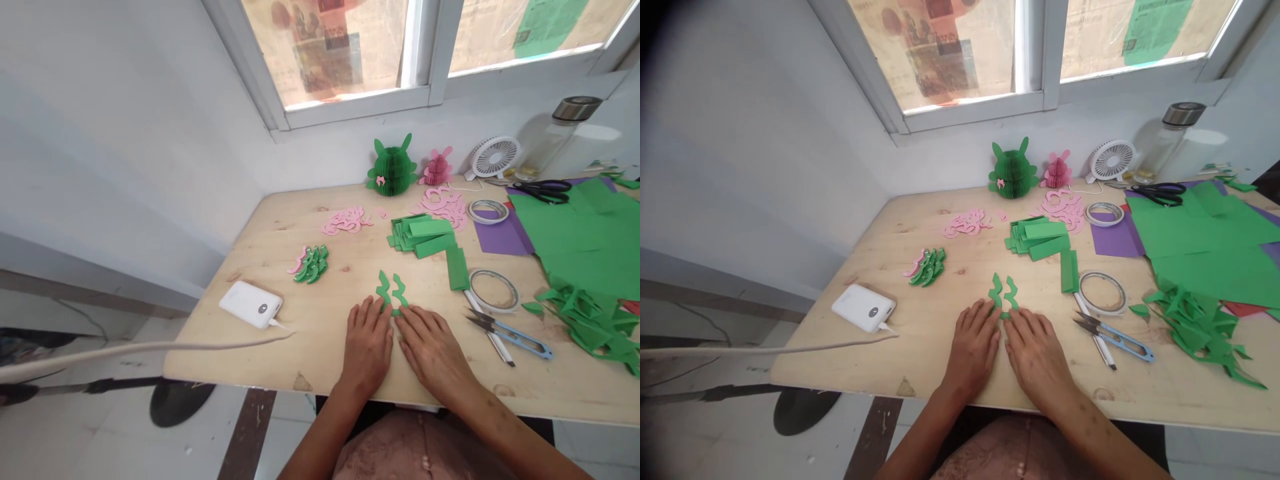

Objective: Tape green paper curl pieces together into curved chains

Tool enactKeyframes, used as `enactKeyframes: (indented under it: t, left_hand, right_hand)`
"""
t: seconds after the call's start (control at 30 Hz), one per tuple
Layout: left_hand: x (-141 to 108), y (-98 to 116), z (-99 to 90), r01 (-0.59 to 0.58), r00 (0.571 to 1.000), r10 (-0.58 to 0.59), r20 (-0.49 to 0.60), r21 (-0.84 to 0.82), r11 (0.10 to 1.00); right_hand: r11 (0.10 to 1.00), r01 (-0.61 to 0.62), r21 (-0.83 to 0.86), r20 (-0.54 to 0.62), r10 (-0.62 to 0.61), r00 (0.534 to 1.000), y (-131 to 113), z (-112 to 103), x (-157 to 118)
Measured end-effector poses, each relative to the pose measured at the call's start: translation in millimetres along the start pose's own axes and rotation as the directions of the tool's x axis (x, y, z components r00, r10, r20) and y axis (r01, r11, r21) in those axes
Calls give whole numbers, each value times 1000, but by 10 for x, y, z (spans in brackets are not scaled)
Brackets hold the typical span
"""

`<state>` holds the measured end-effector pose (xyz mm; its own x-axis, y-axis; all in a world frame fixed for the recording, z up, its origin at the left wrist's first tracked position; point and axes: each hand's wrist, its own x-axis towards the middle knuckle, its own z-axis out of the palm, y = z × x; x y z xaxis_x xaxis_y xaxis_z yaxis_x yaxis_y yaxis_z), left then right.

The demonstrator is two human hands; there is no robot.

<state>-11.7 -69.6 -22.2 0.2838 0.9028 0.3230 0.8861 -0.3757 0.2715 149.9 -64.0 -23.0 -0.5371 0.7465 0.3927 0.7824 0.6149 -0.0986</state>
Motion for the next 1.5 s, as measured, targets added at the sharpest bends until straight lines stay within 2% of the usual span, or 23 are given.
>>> enactKeyframes:
  t: [0.43, 0.73, 1.5]
  left_hand:
    - [-25, 19, 42, 15, 1000, -16, 23, 45, 999]
    - [-18, 19, 49, 11, 1000, -10, -9, 56, 998]
    - [-4, 12, 2, 15, 1000, -15, 5, -7, 1000]
  right_hand:
    - [1000, -26, -7, -17, 26, 1000, -35, 38, -37]
    - [1000, 0, -7, -23, 0, 1000, -9, 23, -35]
    - [999, -7, 37, -13, 8, 1000, -1, 10, -33]
